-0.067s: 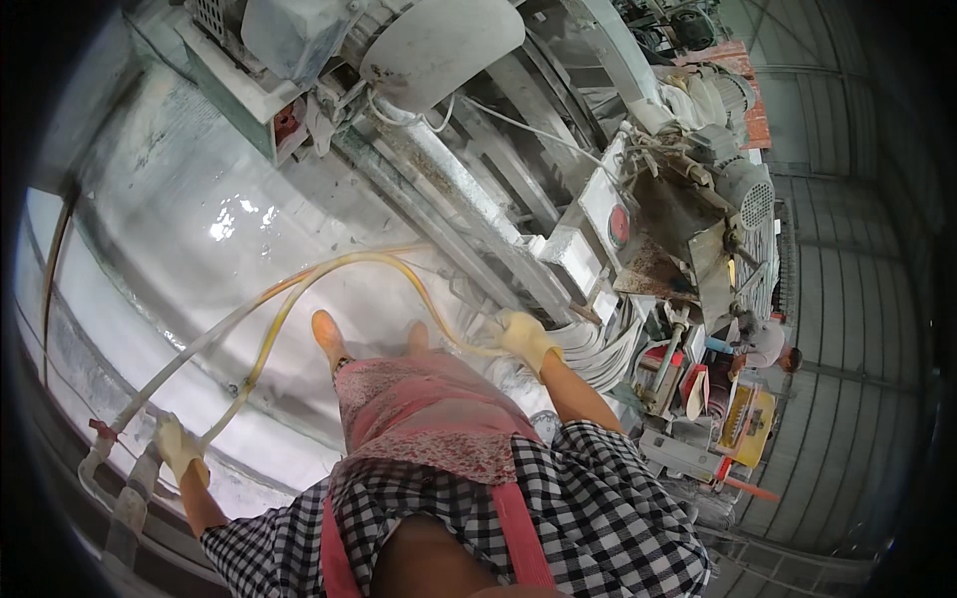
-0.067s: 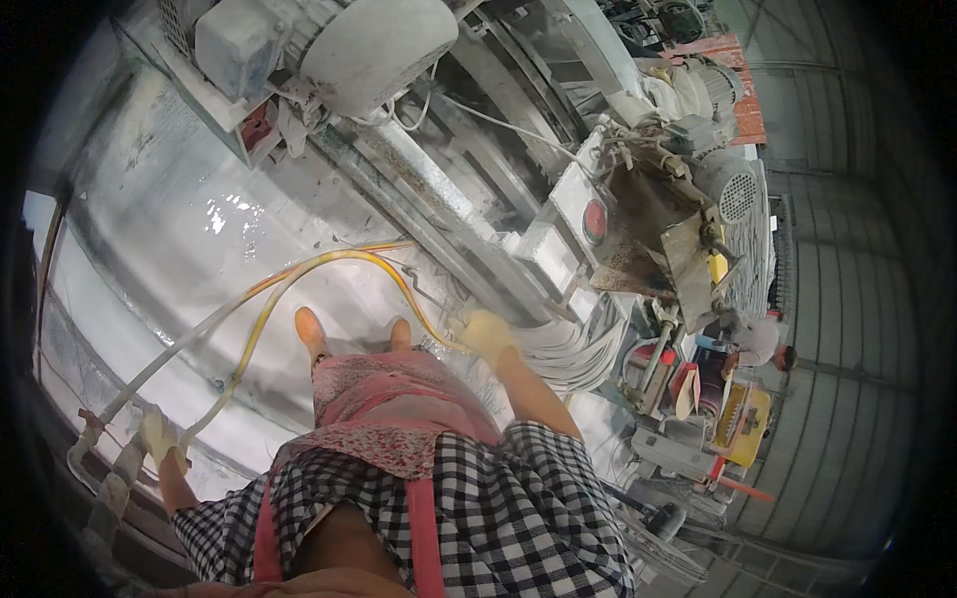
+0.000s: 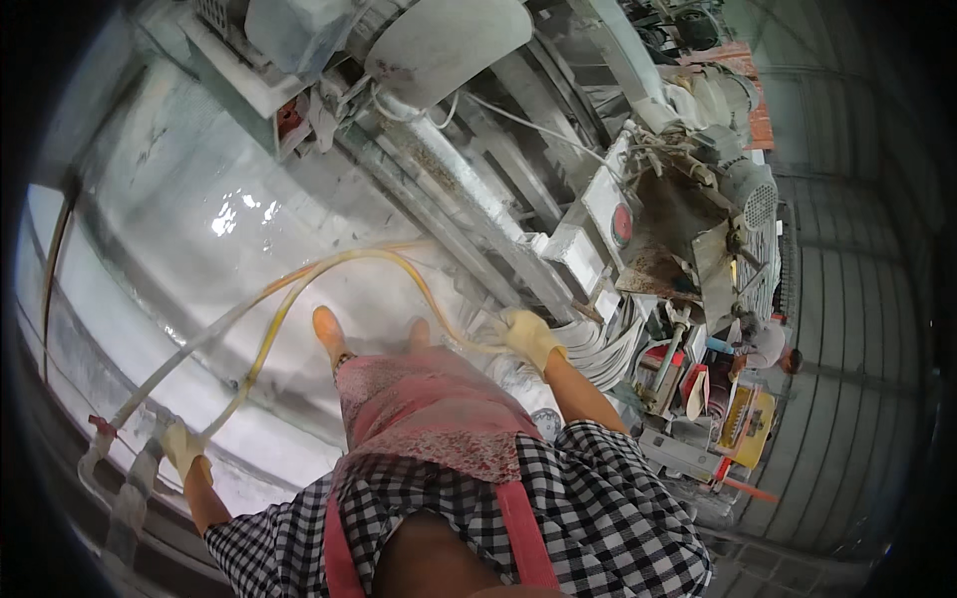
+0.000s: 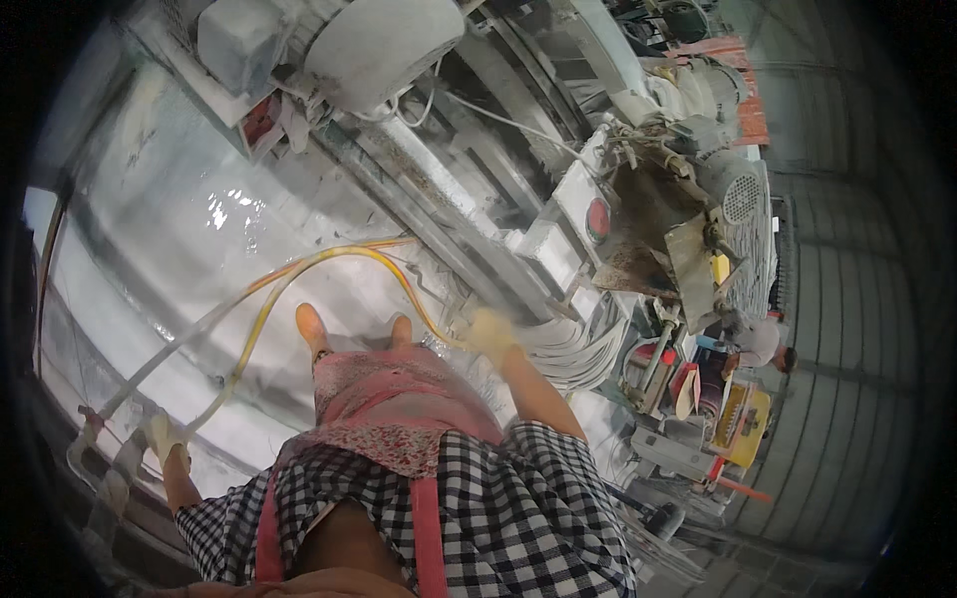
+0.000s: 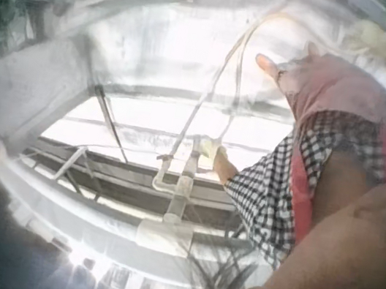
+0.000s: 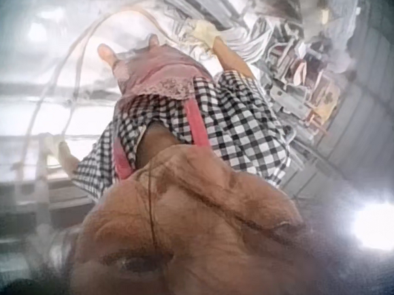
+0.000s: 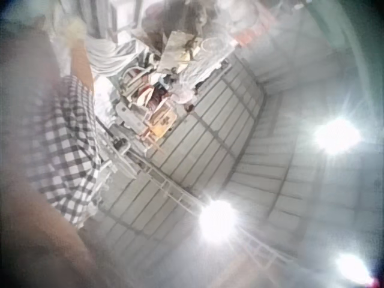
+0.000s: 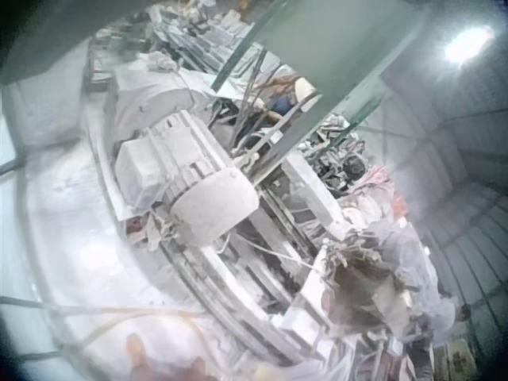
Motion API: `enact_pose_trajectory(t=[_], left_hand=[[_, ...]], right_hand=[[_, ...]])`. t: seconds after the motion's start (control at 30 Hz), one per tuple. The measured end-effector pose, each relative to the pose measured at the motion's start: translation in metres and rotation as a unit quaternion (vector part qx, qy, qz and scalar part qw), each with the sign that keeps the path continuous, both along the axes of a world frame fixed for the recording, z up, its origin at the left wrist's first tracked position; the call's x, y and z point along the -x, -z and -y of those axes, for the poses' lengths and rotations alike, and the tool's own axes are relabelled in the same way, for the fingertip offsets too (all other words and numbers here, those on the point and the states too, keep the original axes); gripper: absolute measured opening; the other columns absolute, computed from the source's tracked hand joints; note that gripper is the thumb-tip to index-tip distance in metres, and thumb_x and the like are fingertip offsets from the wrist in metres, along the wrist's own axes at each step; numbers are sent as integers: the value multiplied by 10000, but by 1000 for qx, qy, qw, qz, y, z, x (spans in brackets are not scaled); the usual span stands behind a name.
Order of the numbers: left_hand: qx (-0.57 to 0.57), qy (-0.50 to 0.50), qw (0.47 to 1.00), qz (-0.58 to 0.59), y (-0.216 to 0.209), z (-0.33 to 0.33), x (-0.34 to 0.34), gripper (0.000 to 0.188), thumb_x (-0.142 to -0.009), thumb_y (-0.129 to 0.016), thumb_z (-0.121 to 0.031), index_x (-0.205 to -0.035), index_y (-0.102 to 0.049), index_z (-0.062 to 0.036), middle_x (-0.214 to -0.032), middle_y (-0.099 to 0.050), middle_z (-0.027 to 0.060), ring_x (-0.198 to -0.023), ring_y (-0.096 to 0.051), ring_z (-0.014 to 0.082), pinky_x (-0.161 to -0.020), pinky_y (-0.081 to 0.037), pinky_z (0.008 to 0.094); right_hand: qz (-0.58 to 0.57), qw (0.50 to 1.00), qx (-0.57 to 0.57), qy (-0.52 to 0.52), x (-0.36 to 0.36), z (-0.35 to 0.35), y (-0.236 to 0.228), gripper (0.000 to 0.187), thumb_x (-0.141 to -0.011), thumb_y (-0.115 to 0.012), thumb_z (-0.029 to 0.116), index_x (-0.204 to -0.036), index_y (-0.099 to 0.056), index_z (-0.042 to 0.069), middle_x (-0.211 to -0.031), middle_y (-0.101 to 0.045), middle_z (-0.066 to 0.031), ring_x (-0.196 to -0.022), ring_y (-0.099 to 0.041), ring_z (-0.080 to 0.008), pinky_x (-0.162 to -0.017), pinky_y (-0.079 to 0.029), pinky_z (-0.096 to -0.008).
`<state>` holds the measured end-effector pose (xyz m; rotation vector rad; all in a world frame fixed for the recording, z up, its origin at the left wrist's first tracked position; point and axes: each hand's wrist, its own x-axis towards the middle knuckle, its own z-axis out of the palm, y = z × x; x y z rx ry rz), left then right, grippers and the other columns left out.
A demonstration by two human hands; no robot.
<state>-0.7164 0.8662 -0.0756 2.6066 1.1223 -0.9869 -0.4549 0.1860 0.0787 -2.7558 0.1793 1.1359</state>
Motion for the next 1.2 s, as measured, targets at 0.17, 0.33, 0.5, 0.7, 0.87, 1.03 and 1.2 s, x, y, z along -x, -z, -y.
enact_pose_trajectory(t=[0.17, 0.33, 0.5, 0.7, 0.87, 1.03, 1.2], left_hand=[[242, -513, 768, 298, 18, 91, 53, 340, -829, -521, -39, -1143, -648, -22, -1151, -641, 206, -1036, -616, 387, -937, -474, 495], [69, 48, 996, -1, 30, 150, 58, 241, -838, -585, -104, -1032, -721, -61, -1041, -705, 160, -1047, -652, 322, -994, -478, 403], [73, 112, 989, -62, 37, 174, 73, 184, -850, -564, -118, -932, -719, -61, -922, -720, 168, -996, -667, 330, -904, -520, 441], [19, 56, 998, 24, 24, 148, 65, 165, -836, -547, -28, -910, -695, -34, -962, -701, 189, -1013, -649, 359, -915, -515, 449], [-161, 194, 966, 51, 2, 85, 31, 168, -800, -625, -43, -876, -767, -89, -946, -711, 112, -1008, -645, 280, -894, -503, 389], [-56, -64, 995, -46, -1, 43, 21, 174, -873, -613, -100, -999, -719, -46, -954, -685, 99, -975, -650, 220, -869, -507, 351], [9, 324, 924, -203, 7, 27, 31, 122, -832, -660, -114, -925, -737, -102, -877, -712, 81, -875, -698, 257, -746, -532, 400]], right_hand=[[5, 997, -19, 75, 1, 19, -4, 361, -956, -636, 417, -1006, -715, 69, -779, -700, -108, -620, -621, -205, -614, -487, -375], [-133, 973, -77, 171, -17, 21, 16, 325, -1015, -586, 327, -903, -677, 37, -530, -549, -43, -405, -473, -114, -397, -351, -313], [-142, 987, -28, 75, -34, -1, 23, 368, -1018, -586, 362, -849, -662, 44, -480, -535, -51, -365, -472, -122, -368, -316, -301], [-146, 987, -31, 52, -59, -23, 20, 372, -1005, -601, 386, -866, -673, 49, -503, -540, -38, -388, -516, -131, -371, -372, -298], [-131, 990, -41, 31, -67, -30, 11, 340, -1008, -607, 364, -875, -672, 58, -523, -546, -35, -406, -530, -128, -388, -382, -292], [-115, 989, -42, 78, -61, -27, 2, 350, -1008, -615, 343, -833, -667, 43, -515, -534, -34, -406, -506, -119, -389, -364, -294], [-123, 989, -27, 73, -58, -16, -2, 364, -1014, -605, 337, -814, -659, 38, -509, -521, -31, -405, -494, -114, -384, -342, -286]])
